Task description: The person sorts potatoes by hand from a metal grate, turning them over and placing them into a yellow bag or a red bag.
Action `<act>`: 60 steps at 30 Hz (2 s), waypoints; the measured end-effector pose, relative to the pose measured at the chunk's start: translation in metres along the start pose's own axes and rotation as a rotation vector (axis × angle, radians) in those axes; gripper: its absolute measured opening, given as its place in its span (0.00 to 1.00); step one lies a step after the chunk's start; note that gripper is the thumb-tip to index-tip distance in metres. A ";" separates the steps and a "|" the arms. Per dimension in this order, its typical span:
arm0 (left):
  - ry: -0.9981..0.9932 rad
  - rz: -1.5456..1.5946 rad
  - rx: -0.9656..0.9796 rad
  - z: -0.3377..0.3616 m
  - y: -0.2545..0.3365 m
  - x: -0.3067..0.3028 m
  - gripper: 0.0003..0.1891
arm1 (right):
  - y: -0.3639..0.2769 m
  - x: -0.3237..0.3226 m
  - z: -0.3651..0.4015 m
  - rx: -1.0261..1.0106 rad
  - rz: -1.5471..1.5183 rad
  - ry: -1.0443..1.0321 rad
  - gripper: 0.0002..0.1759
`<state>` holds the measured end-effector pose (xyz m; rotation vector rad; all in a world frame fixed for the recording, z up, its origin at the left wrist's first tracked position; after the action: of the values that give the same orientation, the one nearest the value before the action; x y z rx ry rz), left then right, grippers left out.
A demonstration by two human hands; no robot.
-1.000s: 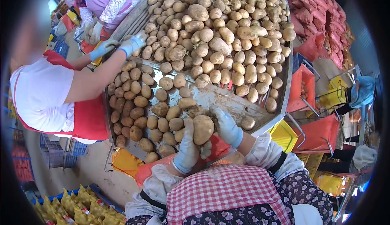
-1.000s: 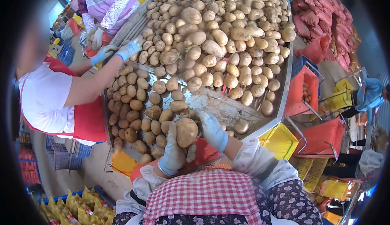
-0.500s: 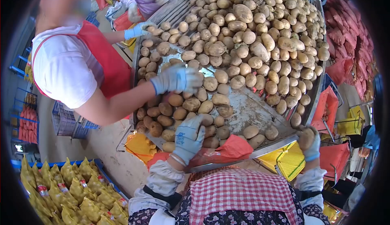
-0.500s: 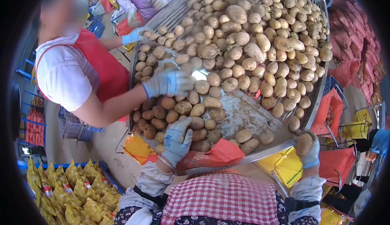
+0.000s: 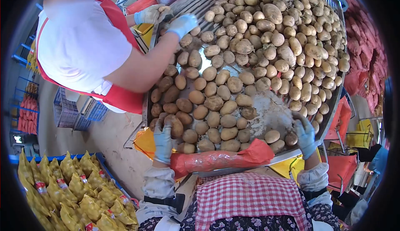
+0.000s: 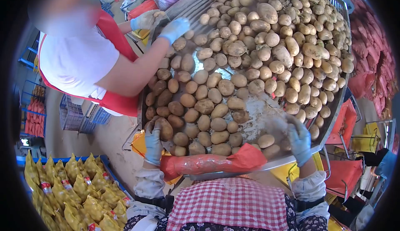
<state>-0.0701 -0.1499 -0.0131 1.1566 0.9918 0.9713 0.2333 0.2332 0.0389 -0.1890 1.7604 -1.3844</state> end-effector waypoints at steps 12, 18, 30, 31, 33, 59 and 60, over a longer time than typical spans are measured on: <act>-0.851 1.102 -0.458 0.055 0.057 0.111 0.25 | -0.120 0.179 0.006 -0.020 -0.679 -0.804 0.32; -0.105 -0.170 0.162 0.030 0.049 0.018 0.21 | -0.085 0.136 -0.024 -0.026 0.384 -0.549 0.39; -0.434 -1.243 0.610 0.039 0.010 0.076 0.34 | -0.111 0.183 -0.006 -0.440 0.605 -0.708 0.33; -0.417 -1.272 0.569 0.041 0.006 0.059 0.32 | -0.099 0.180 -0.012 -0.339 0.738 -0.718 0.30; -0.395 -1.303 0.524 0.051 0.005 0.037 0.31 | -0.095 0.184 -0.008 -0.377 0.767 -0.746 0.29; -0.307 -1.135 0.748 0.007 0.034 0.101 0.33 | -0.091 0.191 0.014 -0.680 0.364 -0.827 0.30; -0.376 -1.264 0.739 0.020 0.023 0.097 0.37 | -0.086 0.178 0.008 -0.680 0.364 -0.829 0.30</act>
<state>-0.0262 -0.0593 0.0019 0.9235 1.4808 -0.6454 0.0970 0.0906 0.0182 -0.6638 1.3700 -0.3032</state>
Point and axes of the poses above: each hand's wrist, its own z-axis away from the middle knuckle, its own x-axis out of the palm, y = z × x, the point moved 6 cm from there along -z, towards the middle knuckle, and after that the axes turned 3 degrees about y, right-handed, at the moved point
